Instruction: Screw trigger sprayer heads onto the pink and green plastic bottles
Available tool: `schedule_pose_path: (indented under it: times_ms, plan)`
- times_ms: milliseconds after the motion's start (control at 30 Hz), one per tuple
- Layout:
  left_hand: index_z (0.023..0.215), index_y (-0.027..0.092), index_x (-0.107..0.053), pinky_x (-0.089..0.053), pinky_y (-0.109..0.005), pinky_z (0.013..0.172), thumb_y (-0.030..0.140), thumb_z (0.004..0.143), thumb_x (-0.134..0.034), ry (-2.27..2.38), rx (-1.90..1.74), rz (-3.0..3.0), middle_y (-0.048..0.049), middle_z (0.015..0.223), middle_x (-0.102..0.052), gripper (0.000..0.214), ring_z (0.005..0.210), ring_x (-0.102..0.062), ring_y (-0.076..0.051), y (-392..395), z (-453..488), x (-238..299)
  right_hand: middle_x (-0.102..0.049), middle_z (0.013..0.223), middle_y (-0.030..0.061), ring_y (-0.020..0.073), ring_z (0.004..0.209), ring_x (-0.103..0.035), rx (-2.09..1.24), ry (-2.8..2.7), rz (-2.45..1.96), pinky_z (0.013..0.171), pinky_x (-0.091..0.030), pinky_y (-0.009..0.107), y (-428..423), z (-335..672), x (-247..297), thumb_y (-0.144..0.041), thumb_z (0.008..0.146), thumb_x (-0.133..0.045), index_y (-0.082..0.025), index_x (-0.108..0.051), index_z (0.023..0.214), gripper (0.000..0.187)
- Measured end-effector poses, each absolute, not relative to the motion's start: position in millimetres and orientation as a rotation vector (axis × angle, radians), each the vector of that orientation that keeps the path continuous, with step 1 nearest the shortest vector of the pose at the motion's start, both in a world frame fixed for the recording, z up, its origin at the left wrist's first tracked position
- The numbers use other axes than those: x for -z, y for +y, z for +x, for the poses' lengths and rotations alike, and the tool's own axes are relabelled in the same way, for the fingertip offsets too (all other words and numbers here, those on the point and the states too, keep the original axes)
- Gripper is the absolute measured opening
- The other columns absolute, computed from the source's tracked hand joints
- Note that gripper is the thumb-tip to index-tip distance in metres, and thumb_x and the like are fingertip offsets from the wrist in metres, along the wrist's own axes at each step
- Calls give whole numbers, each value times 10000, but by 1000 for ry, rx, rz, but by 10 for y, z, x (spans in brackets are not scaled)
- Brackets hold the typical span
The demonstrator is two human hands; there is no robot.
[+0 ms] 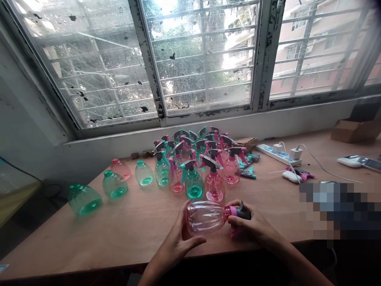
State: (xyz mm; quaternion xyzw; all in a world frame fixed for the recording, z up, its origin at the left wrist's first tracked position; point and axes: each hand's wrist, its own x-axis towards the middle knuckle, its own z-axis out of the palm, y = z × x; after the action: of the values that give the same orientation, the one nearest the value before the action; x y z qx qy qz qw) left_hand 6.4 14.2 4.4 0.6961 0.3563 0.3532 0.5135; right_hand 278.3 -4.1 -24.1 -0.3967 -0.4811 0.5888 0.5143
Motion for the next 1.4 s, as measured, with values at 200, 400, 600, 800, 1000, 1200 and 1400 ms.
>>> schedule_pose_path:
  times_ms: [200,400,600,800,1000,1200,1400]
  plan:
    - [1635,361,-93,-165,-526,1300,236,812,-832,798,-859,1652,-81,1689,-320,1113,1561,-279,-337,149,93,-52,-737,641,-15,177,550,-697,-1411,-1141,-951,556,-585,291,-29,2782,261,-476,743,-880,-190,-623,1027,478]
    - [1628,356,-113,-329,-521,1245,248,828,-826,706,-863,1559,-111,1647,-390,1077,1512,-385,-343,163,71,-28,-737,644,-10,178,549,-696,-1413,-1139,-955,565,-588,304,-37,2786,253,-462,752,-876,-180,-631,1033,468]
    - [1630,393,-75,-370,-533,1218,245,850,-801,777,-864,1602,-95,1601,-451,1076,1407,-524,-324,127,58,-18,-731,649,-10,171,549,-685,-1428,-1130,-961,557,-594,303,-43,2796,259,-462,747,-880,-180,-636,1011,457]
    - [1636,335,-139,-333,-496,1250,266,844,-810,722,-848,1519,-101,1617,-443,1040,1492,-424,-331,129,80,-46,-738,646,-6,169,550,-680,-1432,-1121,-959,549,-595,296,-37,2802,282,-462,736,-888,-177,-634,1014,472]
    - [1632,391,-38,-309,-535,1251,247,843,-816,750,-847,1533,-86,1632,-435,1117,1477,-450,-336,143,76,-13,-730,644,-21,173,542,-693,-1437,-1112,-945,552,-593,303,-30,2790,277,-450,737,-891,-180,-626,1035,482]
    - [1629,374,-144,-341,-478,1247,269,847,-821,684,-845,1466,-75,1656,-398,1040,1521,-378,-325,156,68,12,-746,637,-13,171,541,-694,-1444,-1113,-949,552,-592,295,-29,2798,276,-433,747,-891,-179,-621,1045,476]
    - [1627,397,23,-322,-531,1241,325,884,-776,717,-876,1530,-93,1690,-316,1094,1537,-337,-348,193,59,114,-746,648,-17,170,549,-700,-1446,-1124,-944,550,-598,298,-39,2802,266,-423,747,-893,-172,-617,1038,473]
